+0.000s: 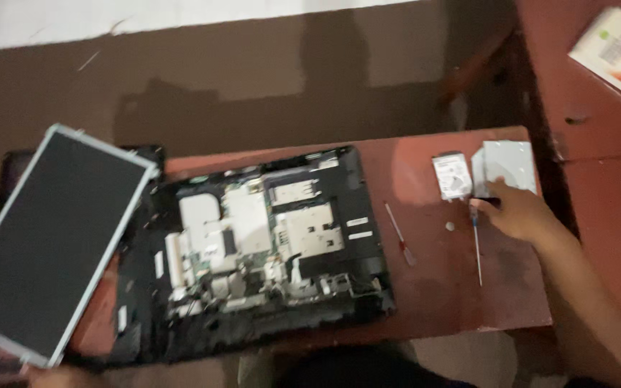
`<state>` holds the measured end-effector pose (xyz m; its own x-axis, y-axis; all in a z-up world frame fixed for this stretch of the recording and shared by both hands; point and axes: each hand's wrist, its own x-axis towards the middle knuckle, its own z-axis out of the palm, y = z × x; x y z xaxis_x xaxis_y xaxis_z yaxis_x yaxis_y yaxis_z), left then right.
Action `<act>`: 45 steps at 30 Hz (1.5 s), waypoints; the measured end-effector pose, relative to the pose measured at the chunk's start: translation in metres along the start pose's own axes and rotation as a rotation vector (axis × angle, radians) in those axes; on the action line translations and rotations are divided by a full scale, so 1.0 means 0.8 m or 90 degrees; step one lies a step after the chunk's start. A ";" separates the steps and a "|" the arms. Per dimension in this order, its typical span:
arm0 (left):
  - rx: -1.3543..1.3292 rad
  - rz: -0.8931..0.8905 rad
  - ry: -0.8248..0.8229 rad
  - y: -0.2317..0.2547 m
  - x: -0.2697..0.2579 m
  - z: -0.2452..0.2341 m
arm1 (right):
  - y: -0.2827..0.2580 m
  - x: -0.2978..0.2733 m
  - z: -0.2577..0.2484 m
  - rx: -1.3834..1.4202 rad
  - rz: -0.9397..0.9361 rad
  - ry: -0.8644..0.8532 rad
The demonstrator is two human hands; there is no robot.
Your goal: The person uses a screwdriver to remove screws from a metal bracket on the internal circuit board of a disassembled electronic device. They then lift the bracket and set it aside on the table.
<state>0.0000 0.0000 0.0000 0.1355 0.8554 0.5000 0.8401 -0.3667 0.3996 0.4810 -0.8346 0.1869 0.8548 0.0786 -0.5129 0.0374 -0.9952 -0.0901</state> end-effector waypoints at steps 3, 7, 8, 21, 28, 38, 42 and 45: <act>0.037 -0.036 0.034 0.008 0.004 0.003 | 0.024 0.005 0.056 0.039 -0.144 0.258; -0.245 -0.306 0.084 0.020 0.008 0.022 | -0.073 -0.059 0.104 0.264 0.130 0.230; -0.244 -0.297 0.081 0.006 -0.012 0.012 | -0.094 -0.069 0.115 0.270 0.137 0.226; -0.350 -0.560 -0.022 0.076 0.005 -0.019 | -0.171 -0.106 0.216 0.160 0.193 0.215; -0.192 -0.337 -0.049 0.035 0.008 -0.005 | -0.156 -0.113 0.135 0.462 -0.073 0.396; -0.431 -0.448 0.026 0.086 -0.014 -0.030 | -0.394 -0.174 0.082 0.882 -0.339 0.242; -0.421 -0.485 0.002 0.106 -0.009 -0.050 | -0.447 -0.200 0.098 0.804 -0.377 0.290; -0.464 -0.514 -0.009 0.109 -0.008 -0.049 | -0.472 -0.208 0.109 0.746 -0.434 0.341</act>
<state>0.0517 -0.0517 0.0617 -0.3068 0.9440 -0.1215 0.1704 0.1801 0.9688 0.2795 -0.4671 0.2322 0.9407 0.2148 0.2627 0.2955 -0.1376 -0.9454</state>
